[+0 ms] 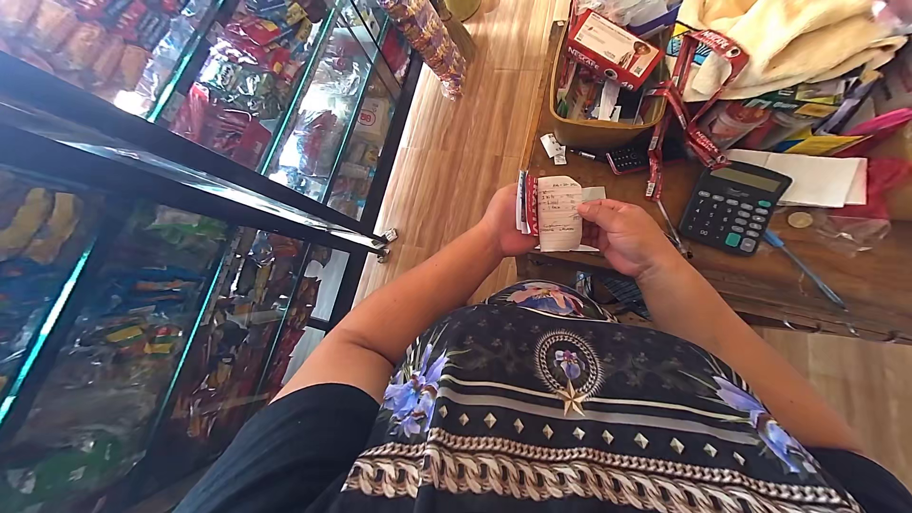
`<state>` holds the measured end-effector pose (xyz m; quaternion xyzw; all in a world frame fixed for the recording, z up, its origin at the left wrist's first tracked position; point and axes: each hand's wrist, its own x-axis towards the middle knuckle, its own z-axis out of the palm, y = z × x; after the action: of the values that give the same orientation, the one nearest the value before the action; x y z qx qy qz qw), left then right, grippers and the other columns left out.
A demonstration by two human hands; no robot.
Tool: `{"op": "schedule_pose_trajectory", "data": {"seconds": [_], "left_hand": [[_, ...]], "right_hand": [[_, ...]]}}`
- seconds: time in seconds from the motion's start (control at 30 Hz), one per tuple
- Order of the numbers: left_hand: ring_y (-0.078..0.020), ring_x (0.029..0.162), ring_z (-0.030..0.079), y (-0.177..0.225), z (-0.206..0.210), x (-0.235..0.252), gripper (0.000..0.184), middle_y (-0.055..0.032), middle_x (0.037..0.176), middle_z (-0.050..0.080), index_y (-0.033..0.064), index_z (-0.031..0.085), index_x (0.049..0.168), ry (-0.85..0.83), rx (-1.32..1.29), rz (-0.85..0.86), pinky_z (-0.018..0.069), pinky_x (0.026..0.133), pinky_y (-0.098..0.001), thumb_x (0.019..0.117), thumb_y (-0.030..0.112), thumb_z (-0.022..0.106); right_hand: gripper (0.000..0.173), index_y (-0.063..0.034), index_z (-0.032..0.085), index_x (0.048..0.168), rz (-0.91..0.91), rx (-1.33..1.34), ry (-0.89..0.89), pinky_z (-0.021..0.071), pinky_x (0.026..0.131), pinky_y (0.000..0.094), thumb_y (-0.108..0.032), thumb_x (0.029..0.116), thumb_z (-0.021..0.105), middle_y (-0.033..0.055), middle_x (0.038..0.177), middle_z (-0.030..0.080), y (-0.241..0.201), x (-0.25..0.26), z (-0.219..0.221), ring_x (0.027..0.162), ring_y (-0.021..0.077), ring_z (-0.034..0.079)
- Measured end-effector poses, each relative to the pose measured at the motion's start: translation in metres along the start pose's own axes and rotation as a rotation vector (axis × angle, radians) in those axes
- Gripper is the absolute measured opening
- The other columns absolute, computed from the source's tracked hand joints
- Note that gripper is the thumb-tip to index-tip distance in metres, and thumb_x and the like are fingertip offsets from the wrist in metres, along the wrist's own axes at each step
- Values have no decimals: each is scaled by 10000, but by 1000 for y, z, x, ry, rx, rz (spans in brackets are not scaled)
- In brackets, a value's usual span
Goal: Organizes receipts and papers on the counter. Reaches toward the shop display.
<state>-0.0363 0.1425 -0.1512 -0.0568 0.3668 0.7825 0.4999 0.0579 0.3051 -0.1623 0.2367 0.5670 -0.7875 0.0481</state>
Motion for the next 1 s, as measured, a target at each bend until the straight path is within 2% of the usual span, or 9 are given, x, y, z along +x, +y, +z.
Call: {"op": "schedule_pose_trajectory", "data": {"seconds": [0.1,0.2,0.33,0.43,0.5,0.6,0.7,0.77,1.0], "left_hand": [[-240,936,688,-2,5,4,470,-113,993,686,99,588,1085,197,16,0,569,818,-445,1065,345,188],[-240,922,681,-4,9,7,405,-123,999,674,78,578,1122,339,7,27,565,811,-432,1064,300,243],[-241,954,670,-5,12,7,393,-131,1076,662,60,550,1241,437,53,78,558,837,-433,1079,260,252],[-261,997,662,-6,12,8,400,-153,1130,650,41,535,1286,459,55,104,551,867,-449,1081,247,261],[-275,1027,664,-6,11,8,407,-164,1153,653,34,539,1287,459,51,110,552,881,-466,1083,250,261],[-284,1034,666,-6,10,7,401,-169,1157,655,30,543,1276,462,57,113,553,882,-480,1076,240,267],[-286,1047,663,-6,10,6,413,-174,1171,652,25,542,1284,457,61,103,549,894,-476,1080,247,260],[-279,1039,663,-6,11,5,405,-169,1158,652,24,539,1274,457,65,102,548,894,-469,1079,241,258],[-271,1036,660,-6,10,7,394,-163,1151,646,26,531,1279,465,76,112,548,891,-463,1080,234,261]], "right_hand": [[318,-30,576,1296,-255,-429,141,555,821,380,-148,1011,653,118,1078,671,5,-5,2,903,180,660],[291,21,600,1190,-553,-674,222,539,836,410,-183,995,672,193,1135,611,7,-13,7,965,248,626],[256,-45,737,1058,-777,-759,175,517,886,382,-272,1001,635,159,1128,608,10,-17,13,1040,238,595],[332,-28,710,1127,-815,-769,173,504,936,456,-319,969,681,196,1211,603,12,-17,16,1133,308,581],[351,7,640,1155,-841,-759,193,505,949,457,-270,952,709,224,1275,588,13,-16,15,1195,320,571],[267,7,611,1078,-853,-782,196,511,962,451,-185,935,730,235,1300,570,13,-15,13,1221,325,567],[154,-10,669,996,-807,-826,170,498,994,479,-133,929,732,229,1307,571,11,-15,14,1229,343,564],[133,-24,706,1019,-725,-818,149,490,1005,488,-134,943,712,218,1333,574,10,-14,14,1247,338,560],[281,-40,740,1113,-542,-756,74,484,1006,469,-270,1035,598,178,1376,582,5,-13,12,1244,281,573]]}}
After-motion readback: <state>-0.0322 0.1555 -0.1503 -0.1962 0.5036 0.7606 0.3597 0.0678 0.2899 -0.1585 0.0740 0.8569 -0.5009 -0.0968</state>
